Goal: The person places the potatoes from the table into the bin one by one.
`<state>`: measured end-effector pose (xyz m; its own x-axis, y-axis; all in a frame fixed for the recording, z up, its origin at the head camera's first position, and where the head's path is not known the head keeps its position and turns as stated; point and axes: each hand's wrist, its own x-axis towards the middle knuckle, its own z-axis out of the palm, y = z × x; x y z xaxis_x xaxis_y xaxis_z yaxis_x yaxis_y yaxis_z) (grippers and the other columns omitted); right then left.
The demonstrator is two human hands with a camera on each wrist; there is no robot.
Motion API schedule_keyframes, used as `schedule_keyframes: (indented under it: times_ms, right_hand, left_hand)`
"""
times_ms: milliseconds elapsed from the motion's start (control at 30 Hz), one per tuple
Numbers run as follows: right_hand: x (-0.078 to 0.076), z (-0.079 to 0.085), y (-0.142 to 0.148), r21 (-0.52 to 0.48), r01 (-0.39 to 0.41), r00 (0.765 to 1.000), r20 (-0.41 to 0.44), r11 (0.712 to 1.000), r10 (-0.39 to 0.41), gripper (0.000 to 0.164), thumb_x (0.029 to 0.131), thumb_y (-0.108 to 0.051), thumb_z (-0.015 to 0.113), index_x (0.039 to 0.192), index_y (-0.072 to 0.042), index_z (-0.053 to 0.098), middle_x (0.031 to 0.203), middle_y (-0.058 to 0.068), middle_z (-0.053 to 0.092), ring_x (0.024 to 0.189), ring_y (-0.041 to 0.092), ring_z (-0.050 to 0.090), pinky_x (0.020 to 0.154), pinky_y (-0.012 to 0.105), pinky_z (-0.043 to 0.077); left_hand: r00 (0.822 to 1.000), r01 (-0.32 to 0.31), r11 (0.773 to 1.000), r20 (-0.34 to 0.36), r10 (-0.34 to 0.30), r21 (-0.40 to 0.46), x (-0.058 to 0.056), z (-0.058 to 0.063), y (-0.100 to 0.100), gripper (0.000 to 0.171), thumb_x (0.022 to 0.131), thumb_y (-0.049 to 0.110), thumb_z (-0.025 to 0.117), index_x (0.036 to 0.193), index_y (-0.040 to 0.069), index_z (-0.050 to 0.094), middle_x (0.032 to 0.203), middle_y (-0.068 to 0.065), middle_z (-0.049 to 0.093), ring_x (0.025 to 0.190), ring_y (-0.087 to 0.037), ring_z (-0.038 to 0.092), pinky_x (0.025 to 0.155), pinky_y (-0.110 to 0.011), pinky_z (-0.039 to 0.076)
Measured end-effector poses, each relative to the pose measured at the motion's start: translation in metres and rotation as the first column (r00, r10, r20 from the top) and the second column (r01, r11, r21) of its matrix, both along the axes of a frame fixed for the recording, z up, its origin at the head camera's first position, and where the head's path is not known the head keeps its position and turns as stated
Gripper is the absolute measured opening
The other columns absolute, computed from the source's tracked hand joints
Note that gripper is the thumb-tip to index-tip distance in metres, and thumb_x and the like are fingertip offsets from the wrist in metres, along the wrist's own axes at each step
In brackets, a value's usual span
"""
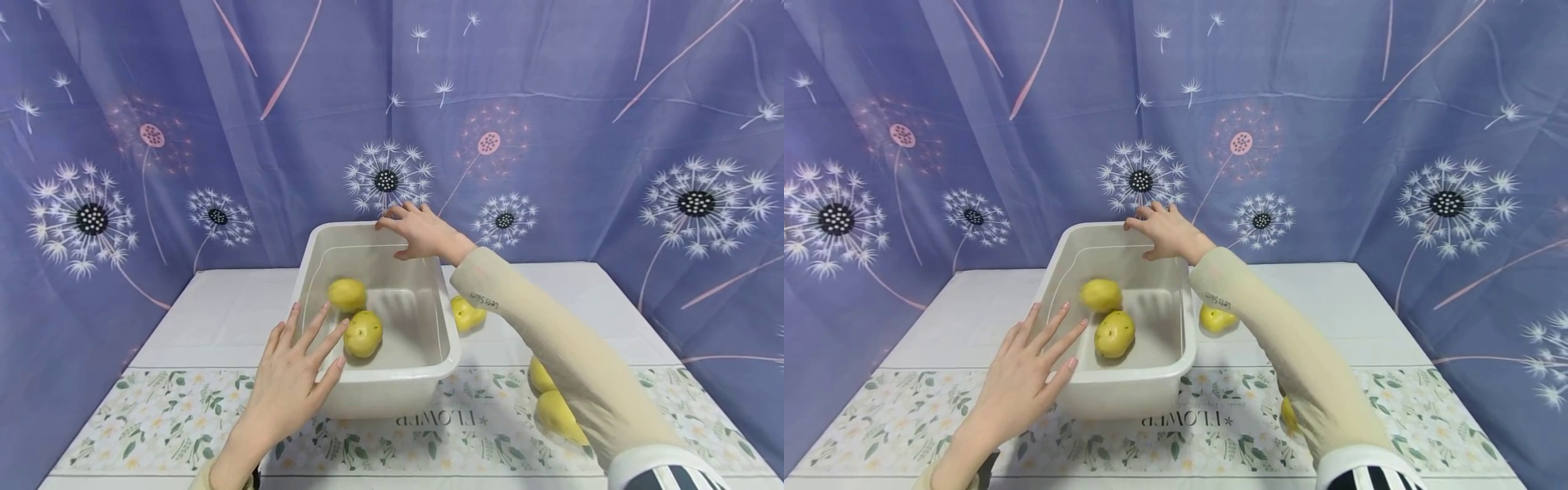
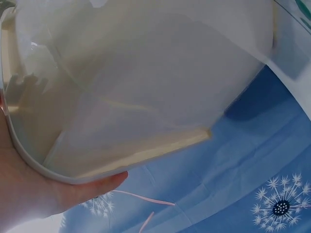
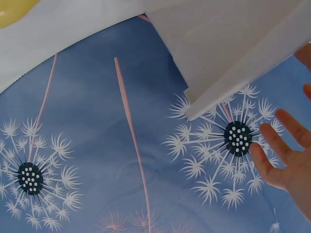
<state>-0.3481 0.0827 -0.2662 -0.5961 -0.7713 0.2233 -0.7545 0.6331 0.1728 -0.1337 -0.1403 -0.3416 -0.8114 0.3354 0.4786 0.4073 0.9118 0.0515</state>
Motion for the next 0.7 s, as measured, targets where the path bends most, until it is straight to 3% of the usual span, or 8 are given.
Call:
schedule_keyframes:
  times_ms: [367, 700]
  right_hand:
    - [0.002, -0.003, 0.009, 0.002, 0.026, 0.999, 0.019, 1.0, -0.026, 0.052, 0.073, -0.032, 0.07, 0.12, -0.023, 0.05, 0.128, 0.007, 0.047, 0.107, 0.027, 0.043, 0.075, 0.04, 0.038]
    - [0.003, -0.004, 0.014, 0.004, -0.004, 0.999, -0.034, 1.0, 0.004, 0.053, 0.072, -0.032, 0.071, 0.119, -0.021, 0.051, 0.123, 0.007, 0.05, 0.102, 0.026, 0.044, 0.07, 0.037, 0.037]
  left_hand:
    - [1.0, 0.003, 1.0, -0.003, -0.003, 0.008, 0.0, 0.0, 0.0, 0.044, 0.09, 0.043, 0.041, 0.131, 0.029, 0.045, 0.145, -0.002, 0.032, 0.134, -0.041, 0.019, 0.103, -0.056, 0.024]
    - [1.0, 0.015, 1.0, -0.013, -0.015, -0.004, -0.001, 0.0, 0.0, 0.044, 0.09, 0.044, 0.039, 0.132, 0.028, 0.044, 0.144, -0.004, 0.034, 0.133, -0.041, 0.021, 0.101, -0.057, 0.025]
